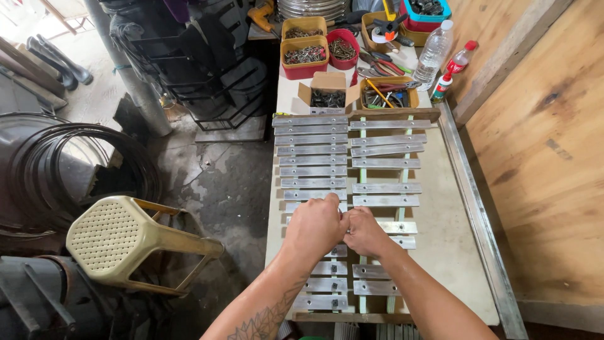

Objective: Assembling a glockenspiel by placing metal bars onto a frame and securing them with a screwdriver.

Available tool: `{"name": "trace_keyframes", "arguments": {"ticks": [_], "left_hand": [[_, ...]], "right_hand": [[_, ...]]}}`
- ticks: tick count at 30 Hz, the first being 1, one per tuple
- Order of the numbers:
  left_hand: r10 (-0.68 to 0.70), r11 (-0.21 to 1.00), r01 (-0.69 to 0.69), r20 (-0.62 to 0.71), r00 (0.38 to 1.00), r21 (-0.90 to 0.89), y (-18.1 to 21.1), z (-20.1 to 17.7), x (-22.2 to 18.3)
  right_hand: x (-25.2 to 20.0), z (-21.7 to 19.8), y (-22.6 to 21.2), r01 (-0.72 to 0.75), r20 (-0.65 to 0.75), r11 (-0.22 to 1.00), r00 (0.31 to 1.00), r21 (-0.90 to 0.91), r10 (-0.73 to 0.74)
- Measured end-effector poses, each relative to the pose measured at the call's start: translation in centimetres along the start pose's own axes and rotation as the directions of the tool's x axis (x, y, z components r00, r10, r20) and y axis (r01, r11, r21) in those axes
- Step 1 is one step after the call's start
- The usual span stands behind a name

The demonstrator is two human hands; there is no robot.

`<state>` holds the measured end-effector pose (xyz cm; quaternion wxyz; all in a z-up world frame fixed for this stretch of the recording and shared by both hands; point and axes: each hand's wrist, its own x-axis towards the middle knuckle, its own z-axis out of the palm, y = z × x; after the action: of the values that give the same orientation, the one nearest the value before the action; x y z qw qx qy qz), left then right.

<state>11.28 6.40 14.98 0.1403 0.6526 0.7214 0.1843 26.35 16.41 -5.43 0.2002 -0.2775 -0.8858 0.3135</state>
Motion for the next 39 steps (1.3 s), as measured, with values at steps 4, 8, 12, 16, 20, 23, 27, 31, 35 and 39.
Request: {"name": "trace_keyframes", "arguments": {"ticks": [4,8,12,16,20,23,27,31,35,39], "left_hand": [[0.026,1.000,-0.026,0.000,1.000,0.000,0.0,-0.1,0.3],[0.050,0.998,-0.050,-0.012,0.999,-0.024,-0.3,0.7,0.5],[0.067,0.997,-0.067,0.004,0.998,-0.034,-0.3,0.9,0.5],[0.088,0.996,-0.089,-0.007,0.996,-0.032,-0.5,1.8,0.9],[0.067,0.997,-0.065,0.037,0.997,-0.048,-1.1,1.5,1.0],[0.068,0.996,-0.066,0.035,0.997,-0.055,-1.3,2.3,1.3],[0.085,0.993,-0.079,0.059,0.995,-0.086,-0.7,2.9,1.6],[0.084,0.990,-0.070,0.120,0.989,-0.121,-0.3,2.4,1.7],[0.058,0.991,-0.041,0.135,0.989,-0.129,-0.4,2.0,1.6],[0.067,0.989,-0.047,0.150,0.986,-0.139,-0.6,1.9,1.7]], "right_hand": [[-0.1,-0.3,-0.4,-0.011,0.009,1.000,1.000,-0.015,0.011],[-0.3,0.3,0.7,-0.016,0.005,1.000,1.000,-0.023,0.016],[-0.5,1.5,2.4,-0.006,0.001,1.000,1.000,-0.016,0.006],[-0.8,1.4,2.7,0.011,-0.010,0.999,1.000,-0.047,-0.012],[-0.3,0.7,1.1,-0.018,-0.007,0.999,1.000,-0.027,0.018],[-0.2,1.1,1.9,-0.010,0.005,0.999,1.000,-0.035,0.010],[-0.9,1.3,2.5,0.065,-0.020,0.992,0.998,-0.105,-0.067],[-1.1,1.5,2.7,0.093,-0.024,0.984,0.995,-0.153,-0.098],[-1.1,1.8,2.7,0.067,-0.058,0.993,0.996,-0.097,-0.073],[-0.9,1.7,2.5,0.082,-0.082,0.991,0.992,-0.104,-0.091]]}}
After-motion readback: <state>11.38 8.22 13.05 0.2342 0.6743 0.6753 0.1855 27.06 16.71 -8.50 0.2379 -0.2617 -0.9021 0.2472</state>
